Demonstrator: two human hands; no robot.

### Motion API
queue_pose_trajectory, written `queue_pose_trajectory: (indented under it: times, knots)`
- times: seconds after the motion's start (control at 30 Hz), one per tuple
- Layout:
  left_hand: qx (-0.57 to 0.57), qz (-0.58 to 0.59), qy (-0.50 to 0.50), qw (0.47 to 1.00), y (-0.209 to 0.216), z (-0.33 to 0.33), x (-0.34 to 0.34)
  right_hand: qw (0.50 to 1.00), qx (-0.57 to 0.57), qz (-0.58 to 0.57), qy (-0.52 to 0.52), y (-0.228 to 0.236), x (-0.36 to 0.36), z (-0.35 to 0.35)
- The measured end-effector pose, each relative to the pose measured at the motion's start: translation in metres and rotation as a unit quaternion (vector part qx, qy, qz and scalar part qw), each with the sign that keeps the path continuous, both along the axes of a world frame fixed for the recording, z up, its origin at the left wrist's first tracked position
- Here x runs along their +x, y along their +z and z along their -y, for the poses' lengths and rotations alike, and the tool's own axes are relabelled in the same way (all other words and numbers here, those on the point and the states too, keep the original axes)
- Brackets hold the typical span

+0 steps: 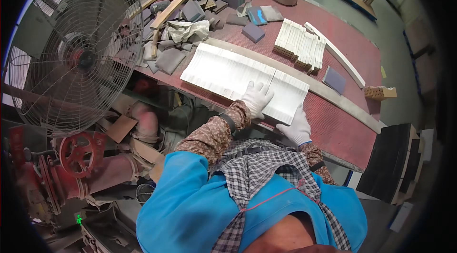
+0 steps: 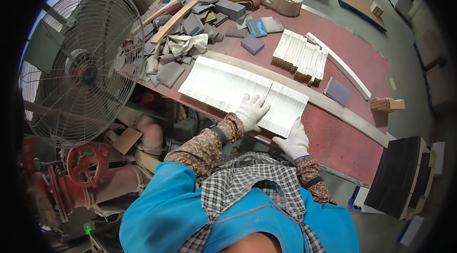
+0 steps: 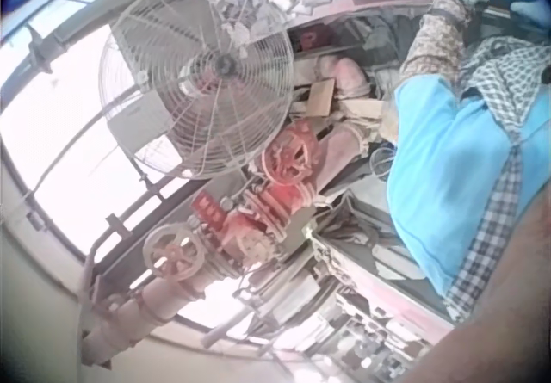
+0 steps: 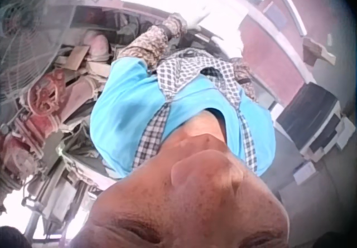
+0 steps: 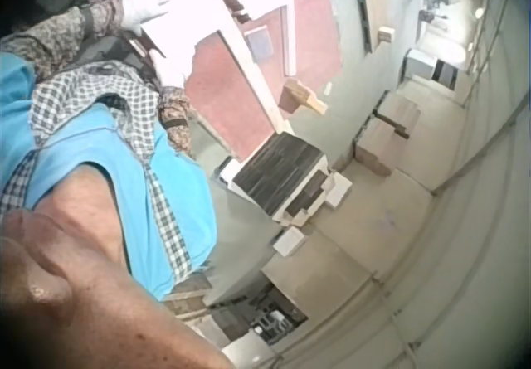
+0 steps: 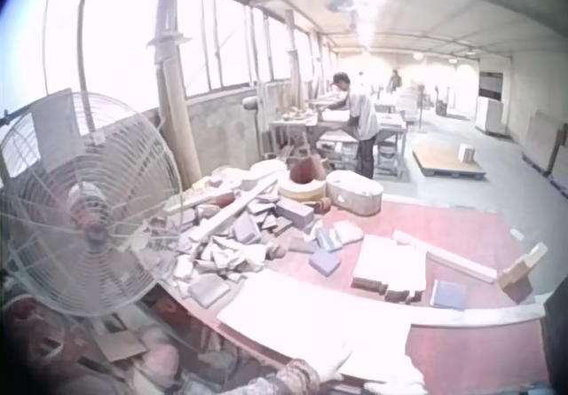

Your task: The recorder is sanding and organizing small wooden components in a furniture manufacturing workshop.

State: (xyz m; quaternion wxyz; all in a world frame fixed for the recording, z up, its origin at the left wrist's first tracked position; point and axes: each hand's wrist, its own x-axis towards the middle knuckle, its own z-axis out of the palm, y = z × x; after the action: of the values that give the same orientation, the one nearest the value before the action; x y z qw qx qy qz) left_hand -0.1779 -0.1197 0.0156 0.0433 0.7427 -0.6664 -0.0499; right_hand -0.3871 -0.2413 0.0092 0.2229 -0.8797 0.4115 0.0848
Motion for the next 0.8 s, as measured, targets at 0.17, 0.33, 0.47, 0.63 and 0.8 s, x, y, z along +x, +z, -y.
queue_pose_trajectory:
  times: [0.17, 0.33, 0.47, 0.63, 0.8]
  knots:
    - [-0.011, -0.018, 0.009, 1.000, -0.014, 0.000, 0.007, 0.942, 0.225, 0.214, -0.128, -0.020, -0.019, 0.037]
    - [-0.028, -0.055, 0.019, 0.998, -0.023, -0.007, 0.004, 0.967, 0.159, 0.148, -0.135, -0.041, 0.003, 0.071]
    - [-0.066, -0.042, 0.048, 0.996, -0.038, -0.009, -0.001, 0.995, 0.025, 0.045, -0.090, -0.051, 0.033, 0.061]
    - [-0.054, -0.033, 0.043, 0.997, -0.049, -0.001, 0.000, 0.975, 0.126, 0.153, -0.095, -0.067, 0.018, 0.080]
    - [-0.044, -0.040, 0.045, 0.997, -0.031, -0.014, -0.013, 0.957, -0.132, -0.020, 0.259, -0.111, 0.009, 0.129]
